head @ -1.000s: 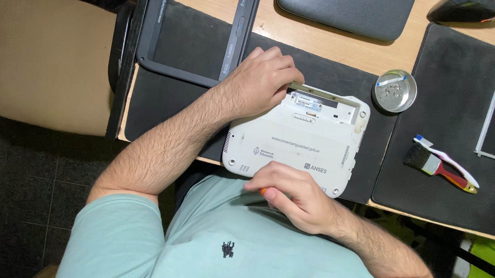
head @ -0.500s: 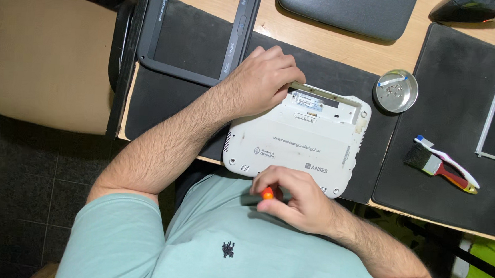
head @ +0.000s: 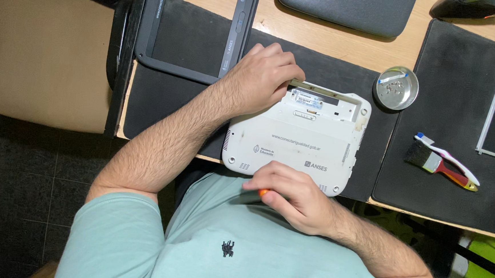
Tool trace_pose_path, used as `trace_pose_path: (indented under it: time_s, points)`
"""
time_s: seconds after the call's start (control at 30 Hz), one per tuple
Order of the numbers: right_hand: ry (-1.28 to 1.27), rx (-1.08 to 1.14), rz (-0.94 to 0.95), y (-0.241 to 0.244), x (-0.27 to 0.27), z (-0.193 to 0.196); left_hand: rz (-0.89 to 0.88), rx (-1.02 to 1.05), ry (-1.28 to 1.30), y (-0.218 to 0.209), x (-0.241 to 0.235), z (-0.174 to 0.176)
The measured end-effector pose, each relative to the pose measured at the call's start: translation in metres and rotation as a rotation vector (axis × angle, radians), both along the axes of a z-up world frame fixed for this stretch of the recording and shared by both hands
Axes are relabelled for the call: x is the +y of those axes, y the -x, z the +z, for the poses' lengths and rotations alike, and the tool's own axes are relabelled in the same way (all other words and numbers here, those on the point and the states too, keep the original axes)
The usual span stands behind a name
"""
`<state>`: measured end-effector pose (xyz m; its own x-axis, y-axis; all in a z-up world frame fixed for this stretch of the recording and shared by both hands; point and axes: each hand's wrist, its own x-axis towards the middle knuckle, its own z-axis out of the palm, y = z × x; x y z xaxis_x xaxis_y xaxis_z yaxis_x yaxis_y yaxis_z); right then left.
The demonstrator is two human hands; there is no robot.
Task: The person uses a screwdriver to remove screws from the bottom case of a white laptop. They then open the laptop, remove the keyboard, and lift out a metal cover plate to expose the internal components.
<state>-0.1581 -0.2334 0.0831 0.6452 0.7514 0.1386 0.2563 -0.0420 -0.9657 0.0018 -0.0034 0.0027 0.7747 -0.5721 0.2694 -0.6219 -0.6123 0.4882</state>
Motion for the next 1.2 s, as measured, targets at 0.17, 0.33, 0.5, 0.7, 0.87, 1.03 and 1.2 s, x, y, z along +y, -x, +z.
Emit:
trace_pose_path:
  time_s: [0.17,0.33,0.5,0.7,0.87,1.03,1.2]
  points:
    - [-0.028,0.072,0.007,0.005,-0.008,-0.03,-0.003,0.01,0.008,0.0,0.001,0.004]
    - [0.02,-0.022,-0.004,0.003,-0.003,-0.011,-0.004,0.008,0.007,0.0,0.001,0.002]
    - [-0.071,0.112,-0.01,0.016,-0.009,-0.045,-0.001,-0.004,0.01,0.001,0.001,0.002]
    - [-0.015,0.01,0.101,0.005,-0.007,-0.008,-0.017,-0.181,0.049,-0.004,-0.002,-0.024]
    - [-0.073,0.11,0.079,0.007,-0.011,-0.02,-0.01,-0.182,0.045,-0.005,-0.002,-0.023]
    - [0.008,-0.017,0.064,0.011,-0.017,-0.03,-0.003,-0.208,0.064,-0.006,-0.003,-0.029]
    - [-0.06,0.016,0.0,0.011,-0.016,-0.035,0.003,-0.262,0.022,-0.008,-0.004,-0.034]
